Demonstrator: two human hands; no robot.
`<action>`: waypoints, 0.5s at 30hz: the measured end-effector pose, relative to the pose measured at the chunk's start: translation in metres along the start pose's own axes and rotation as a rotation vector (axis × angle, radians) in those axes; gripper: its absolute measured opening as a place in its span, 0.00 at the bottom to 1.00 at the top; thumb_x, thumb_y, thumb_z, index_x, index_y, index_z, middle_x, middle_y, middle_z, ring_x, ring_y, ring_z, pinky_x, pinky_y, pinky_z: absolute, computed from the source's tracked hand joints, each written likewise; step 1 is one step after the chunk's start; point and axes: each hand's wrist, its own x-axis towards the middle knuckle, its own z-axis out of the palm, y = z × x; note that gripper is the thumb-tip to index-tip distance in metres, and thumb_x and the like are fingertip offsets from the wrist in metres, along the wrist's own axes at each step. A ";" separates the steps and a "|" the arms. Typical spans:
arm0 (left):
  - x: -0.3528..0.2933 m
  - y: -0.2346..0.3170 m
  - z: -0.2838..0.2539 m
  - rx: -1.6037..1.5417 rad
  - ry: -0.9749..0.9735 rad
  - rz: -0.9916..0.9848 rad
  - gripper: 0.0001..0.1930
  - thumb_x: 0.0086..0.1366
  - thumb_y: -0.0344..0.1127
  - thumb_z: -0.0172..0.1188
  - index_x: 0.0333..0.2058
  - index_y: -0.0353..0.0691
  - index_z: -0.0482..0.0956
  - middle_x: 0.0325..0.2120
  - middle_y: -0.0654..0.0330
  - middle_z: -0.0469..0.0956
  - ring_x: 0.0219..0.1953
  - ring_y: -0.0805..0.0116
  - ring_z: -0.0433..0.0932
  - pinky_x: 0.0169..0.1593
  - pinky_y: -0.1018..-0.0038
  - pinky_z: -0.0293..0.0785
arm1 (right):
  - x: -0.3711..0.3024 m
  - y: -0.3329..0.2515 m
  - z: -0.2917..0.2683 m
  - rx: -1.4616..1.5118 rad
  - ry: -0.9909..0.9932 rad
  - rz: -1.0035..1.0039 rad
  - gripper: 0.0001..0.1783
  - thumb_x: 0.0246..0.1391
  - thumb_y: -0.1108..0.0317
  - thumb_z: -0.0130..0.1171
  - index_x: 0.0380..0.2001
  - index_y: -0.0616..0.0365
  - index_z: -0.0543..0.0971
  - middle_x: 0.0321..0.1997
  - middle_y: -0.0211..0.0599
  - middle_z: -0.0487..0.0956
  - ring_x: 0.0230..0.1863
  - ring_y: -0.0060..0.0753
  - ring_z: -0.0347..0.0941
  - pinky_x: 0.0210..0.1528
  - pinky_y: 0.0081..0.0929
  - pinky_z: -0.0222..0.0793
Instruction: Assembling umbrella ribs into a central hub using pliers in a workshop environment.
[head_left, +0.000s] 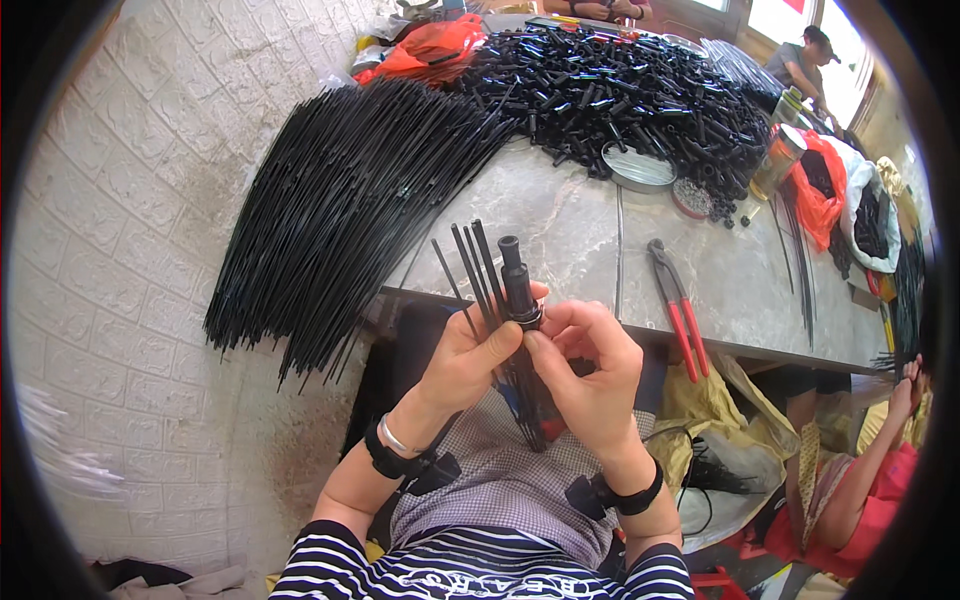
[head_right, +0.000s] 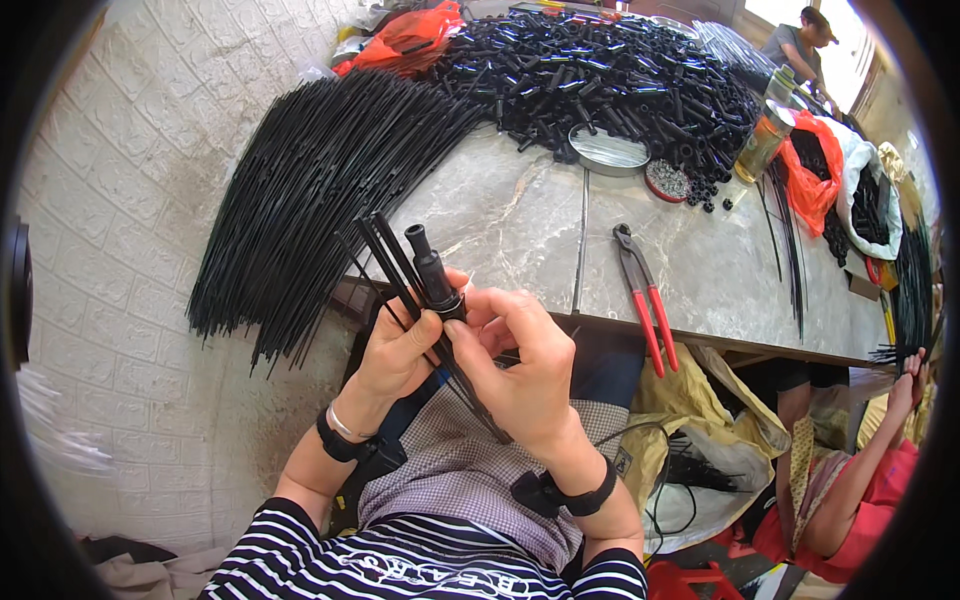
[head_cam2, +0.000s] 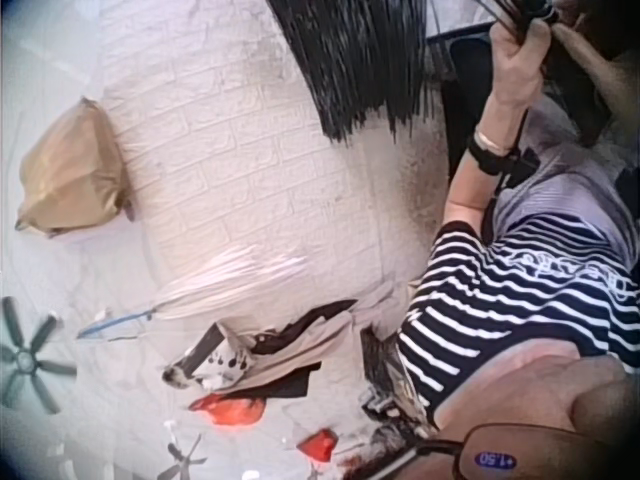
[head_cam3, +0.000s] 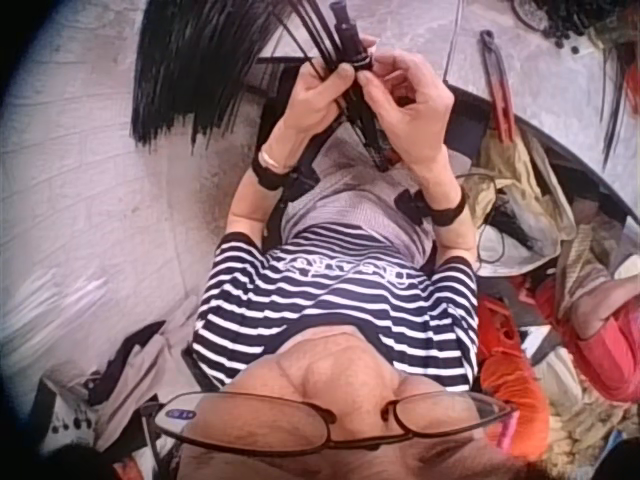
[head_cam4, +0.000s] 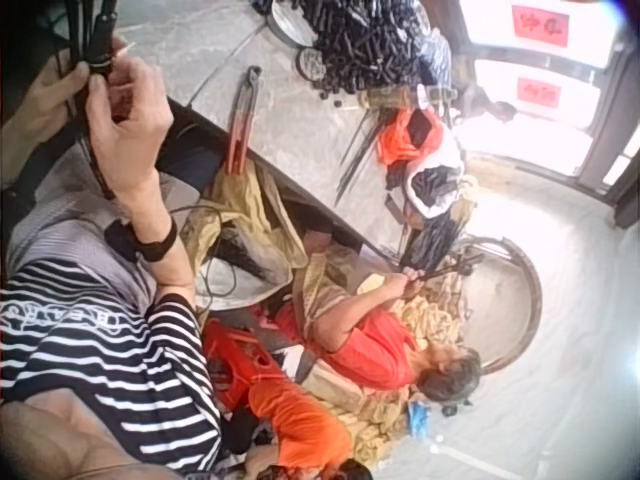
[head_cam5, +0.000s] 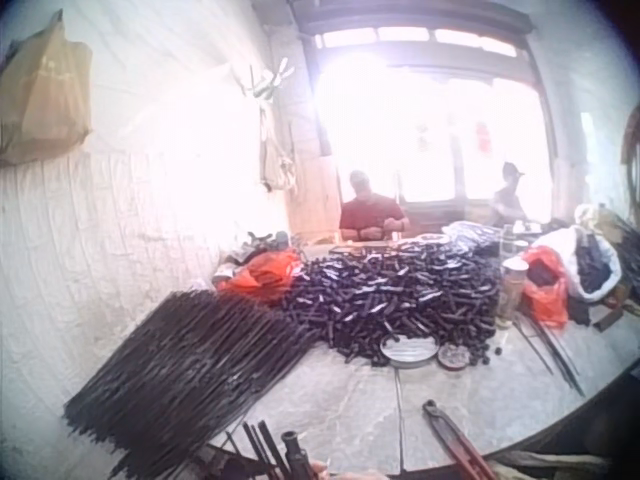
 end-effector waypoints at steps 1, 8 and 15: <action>0.000 -0.001 0.001 0.000 0.002 0.002 0.21 0.69 0.33 0.54 0.59 0.35 0.67 0.48 0.63 0.75 0.48 0.77 0.74 0.52 0.77 0.71 | 0.000 -0.001 -0.001 0.001 -0.003 0.000 0.12 0.45 0.79 0.66 0.36 0.64 0.78 0.28 0.34 0.77 0.23 0.19 0.74 0.25 0.15 0.70; 0.003 -0.006 0.006 -0.029 0.082 -0.016 0.22 0.66 0.35 0.58 0.57 0.36 0.68 0.45 0.62 0.76 0.45 0.76 0.74 0.50 0.77 0.72 | 0.002 -0.009 0.001 -0.247 0.044 -0.164 0.09 0.43 0.79 0.65 0.31 0.63 0.77 0.27 0.36 0.78 0.22 0.24 0.76 0.24 0.19 0.74; 0.003 -0.003 0.012 0.018 0.105 0.006 0.21 0.66 0.37 0.58 0.56 0.36 0.70 0.45 0.61 0.76 0.46 0.74 0.75 0.51 0.75 0.73 | 0.001 -0.014 0.006 -0.357 0.095 -0.239 0.09 0.43 0.78 0.64 0.31 0.62 0.78 0.28 0.37 0.78 0.22 0.29 0.77 0.23 0.23 0.75</action>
